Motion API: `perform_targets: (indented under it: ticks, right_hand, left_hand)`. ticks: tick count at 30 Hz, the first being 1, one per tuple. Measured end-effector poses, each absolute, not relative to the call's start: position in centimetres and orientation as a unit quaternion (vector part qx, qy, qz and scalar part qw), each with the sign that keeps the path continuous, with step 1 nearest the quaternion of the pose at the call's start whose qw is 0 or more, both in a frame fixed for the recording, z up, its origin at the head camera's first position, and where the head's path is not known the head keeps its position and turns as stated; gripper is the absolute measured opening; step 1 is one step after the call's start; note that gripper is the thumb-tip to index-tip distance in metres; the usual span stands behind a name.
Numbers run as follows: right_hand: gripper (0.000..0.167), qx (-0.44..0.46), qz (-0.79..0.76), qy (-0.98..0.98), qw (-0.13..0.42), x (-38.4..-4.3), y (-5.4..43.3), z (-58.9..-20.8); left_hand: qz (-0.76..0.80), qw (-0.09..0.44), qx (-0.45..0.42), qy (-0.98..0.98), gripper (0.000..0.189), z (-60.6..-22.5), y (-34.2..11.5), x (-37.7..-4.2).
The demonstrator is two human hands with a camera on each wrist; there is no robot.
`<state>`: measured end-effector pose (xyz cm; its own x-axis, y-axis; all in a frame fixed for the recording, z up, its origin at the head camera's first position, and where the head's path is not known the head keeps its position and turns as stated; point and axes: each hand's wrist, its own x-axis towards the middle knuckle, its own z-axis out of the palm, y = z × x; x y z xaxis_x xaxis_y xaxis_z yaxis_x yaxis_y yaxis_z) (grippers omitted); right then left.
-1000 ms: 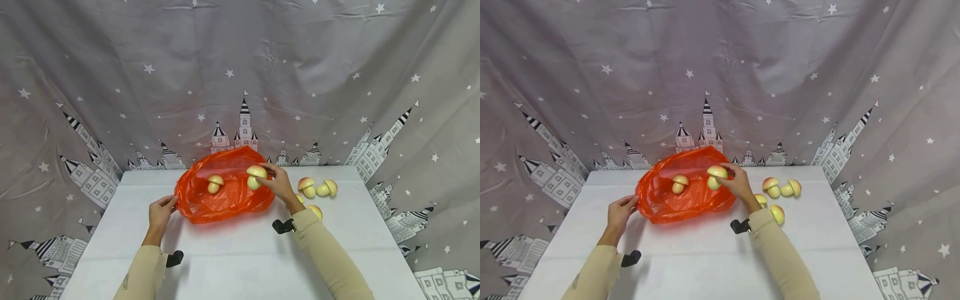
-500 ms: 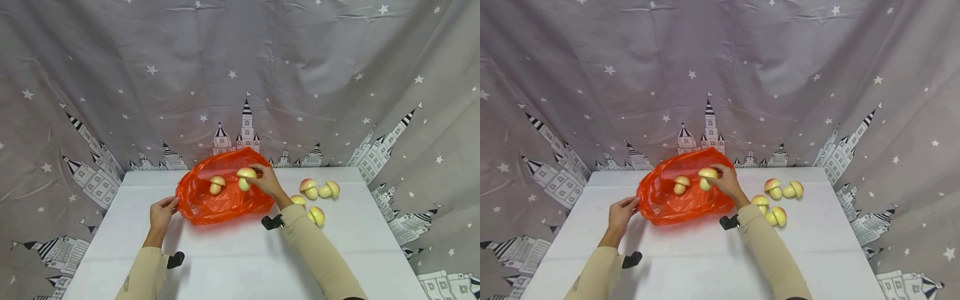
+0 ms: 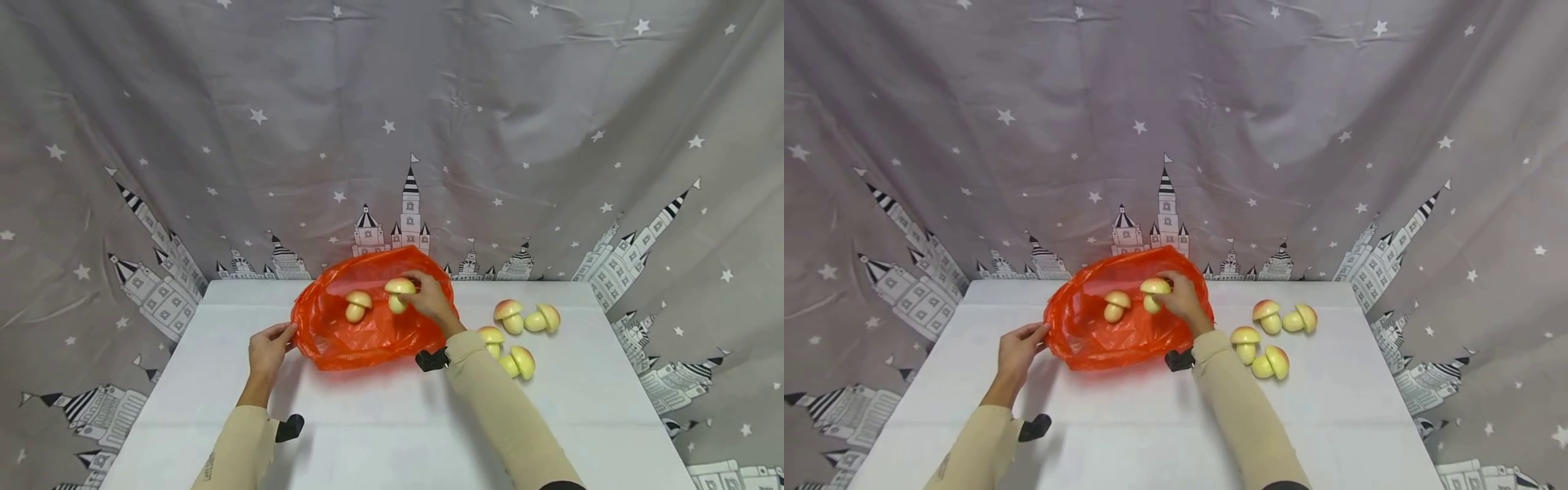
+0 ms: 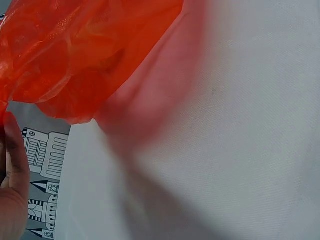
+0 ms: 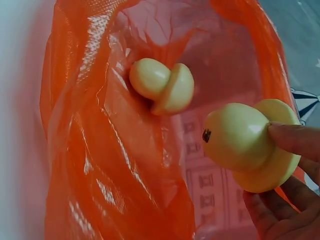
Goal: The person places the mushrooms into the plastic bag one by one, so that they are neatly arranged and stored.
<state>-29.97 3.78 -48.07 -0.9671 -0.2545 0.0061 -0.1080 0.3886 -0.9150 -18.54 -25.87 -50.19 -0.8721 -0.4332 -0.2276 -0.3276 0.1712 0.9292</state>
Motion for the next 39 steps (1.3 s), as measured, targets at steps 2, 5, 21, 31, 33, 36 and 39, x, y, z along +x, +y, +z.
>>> perform_targets:
  ticks: [2,5,21,31,33,36,39]
  right_hand:
    - [0.047,-0.108,-0.534,0.835,0.074,-30.2,3.3,-48.4]
    - [0.047,-0.105,-0.524,0.841,0.083,-30.5,2.7,-48.5]
    - [0.048,-0.091,-0.498,0.851,0.141,-32.6,0.6,-48.7]
    - [0.043,-0.072,-0.470,0.873,0.109,-32.9,-0.5,-51.0]
    - [0.043,-0.074,-0.475,0.871,0.104,-32.9,-0.7,-51.3]
    - [0.042,-0.082,-0.475,0.872,0.088,-32.9,-0.9,-51.5]
    - [0.042,-0.081,-0.468,0.876,0.087,-32.8,-1.2,-51.5]
  left_hand:
    - [-0.599,0.046,0.247,-0.760,0.039,-50.2,-25.9,-18.6]
    - [-0.599,0.044,0.242,-0.762,0.039,-50.2,-25.8,-18.5]
    - [-0.587,0.048,0.231,-0.775,0.038,-50.1,-25.8,-18.6]
    - [-0.584,0.037,0.238,-0.775,0.038,-50.1,-25.7,-18.0]
    - [-0.588,0.039,0.237,-0.772,0.038,-50.1,-25.8,-18.0]
    - [-0.594,0.043,0.230,-0.770,0.036,-50.1,-25.9,-18.0]
    - [-0.593,0.046,0.229,-0.771,0.034,-49.9,-26.1,-18.0]
